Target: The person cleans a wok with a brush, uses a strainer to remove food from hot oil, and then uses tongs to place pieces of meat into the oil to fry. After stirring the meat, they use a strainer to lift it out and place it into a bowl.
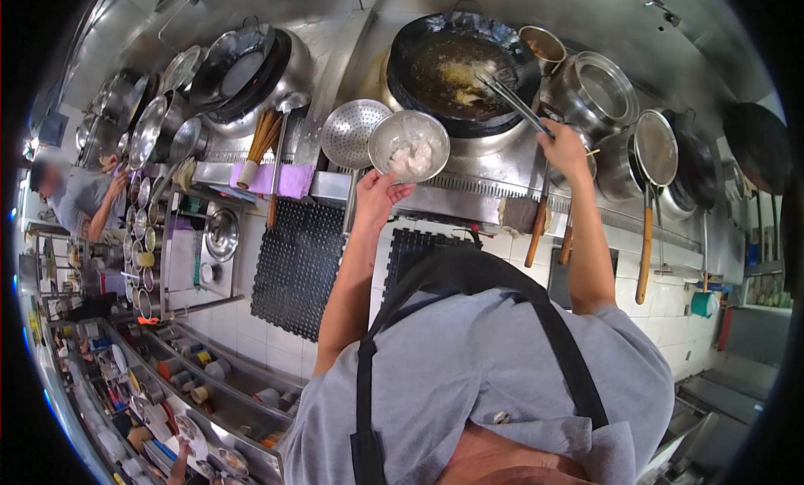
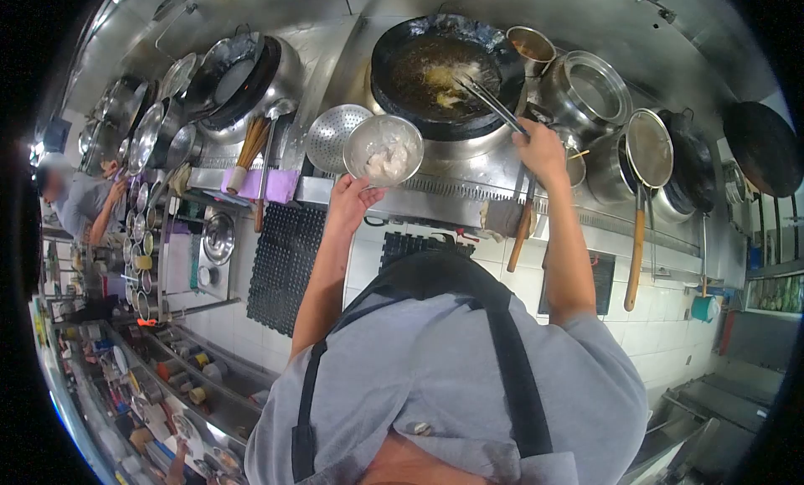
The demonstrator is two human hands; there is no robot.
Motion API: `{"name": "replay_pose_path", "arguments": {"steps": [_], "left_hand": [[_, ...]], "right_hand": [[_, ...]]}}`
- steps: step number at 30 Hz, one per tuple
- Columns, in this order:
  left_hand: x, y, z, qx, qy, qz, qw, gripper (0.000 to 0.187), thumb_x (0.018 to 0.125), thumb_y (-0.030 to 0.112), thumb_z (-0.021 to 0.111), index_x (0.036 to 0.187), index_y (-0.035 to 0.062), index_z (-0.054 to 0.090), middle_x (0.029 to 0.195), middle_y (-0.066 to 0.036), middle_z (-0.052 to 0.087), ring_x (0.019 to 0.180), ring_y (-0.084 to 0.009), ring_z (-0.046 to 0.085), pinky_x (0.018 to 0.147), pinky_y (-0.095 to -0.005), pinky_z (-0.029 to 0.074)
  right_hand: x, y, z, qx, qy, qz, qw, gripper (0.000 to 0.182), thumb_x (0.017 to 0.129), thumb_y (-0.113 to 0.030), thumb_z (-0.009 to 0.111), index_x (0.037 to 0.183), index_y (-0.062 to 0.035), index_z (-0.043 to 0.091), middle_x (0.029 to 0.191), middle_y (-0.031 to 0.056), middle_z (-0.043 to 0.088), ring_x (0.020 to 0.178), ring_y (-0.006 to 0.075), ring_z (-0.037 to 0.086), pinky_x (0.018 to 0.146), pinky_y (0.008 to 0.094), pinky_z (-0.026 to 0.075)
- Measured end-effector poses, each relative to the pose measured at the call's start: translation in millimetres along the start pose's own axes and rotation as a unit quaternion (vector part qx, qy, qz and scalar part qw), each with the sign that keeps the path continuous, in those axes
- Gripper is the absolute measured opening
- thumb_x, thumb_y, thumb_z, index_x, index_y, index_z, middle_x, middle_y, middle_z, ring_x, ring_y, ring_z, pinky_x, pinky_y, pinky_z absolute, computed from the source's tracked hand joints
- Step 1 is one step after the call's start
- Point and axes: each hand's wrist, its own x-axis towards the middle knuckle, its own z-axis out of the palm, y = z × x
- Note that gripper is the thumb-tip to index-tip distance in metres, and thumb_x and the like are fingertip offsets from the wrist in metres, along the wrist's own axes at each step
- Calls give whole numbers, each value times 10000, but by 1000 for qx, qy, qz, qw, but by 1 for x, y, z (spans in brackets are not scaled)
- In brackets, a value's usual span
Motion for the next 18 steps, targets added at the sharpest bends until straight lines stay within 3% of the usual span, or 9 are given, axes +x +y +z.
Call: {"name": "replay_pose_path", "arguments": {"steps": [3, 4, 7, 10, 13, 18], "left_hand": [[-3, 4, 2, 26, 18, 12, 999, 124, 934, 56, 561, 1008, -41, 535, 884, -172, 665, 765, -278, 717, 665, -335, 594], [-2, 3, 3, 42, 19, 20, 999, 113, 935, 58, 561, 989, -38, 538, 874, -166, 664, 759, -269, 717, 658, -328, 592], [3, 1, 0, 96, 7, 42, 994, 122, 940, 79, 574, 983, -34, 551, 885, -159, 675, 769, -255, 715, 678, -322, 589], [6, 3, 3, 126, -2, 54, 991, 127, 939, 86, 581, 969, -35, 562, 889, -159, 680, 770, -248, 714, 682, -321, 589], [11, 4, 6, 126, 0, 56, 990, 125, 937, 78, 575, 969, -42, 562, 892, -165, 677, 755, -248, 712, 683, -321, 588], [11, 3, 9, 106, 18, 44, 993, 107, 935, 73, 568, 899, -25, 548, 839, -148, 668, 712, -242, 715, 632, -302, 586]], "right_hand": [[-26, -34, -27, -19, -36, -60, 997, 381, 847, -195, 663, 1215, -96, 654, 1014, 230, 680, 950, 383, 659, 837, 438, 499], [-34, -54, -38, -32, -112, -68, 991, 384, 837, -196, 663, 1210, -104, 657, 1030, 223, 679, 958, 382, 656, 843, 448, 499], [-59, -71, -29, -67, -165, -153, 972, 369, 836, -202, 658, 1195, -118, 667, 1033, 202, 682, 947, 379, 652, 838, 458, 499], [-69, -85, -7, -120, -189, -157, 962, 353, 843, -199, 648, 1188, -127, 672, 1023, 188, 684, 937, 384, 644, 831, 475, 494], [-71, -82, -8, -108, -124, -183, 969, 312, 864, -199, 631, 1167, -145, 686, 950, 186, 697, 924, 366, 656, 816, 466, 501], [-69, -86, -35, -48, -116, -144, 982, 317, 866, -190, 627, 1174, -140, 683, 942, 192, 693, 920, 364, 654, 819, 465, 503]]}}
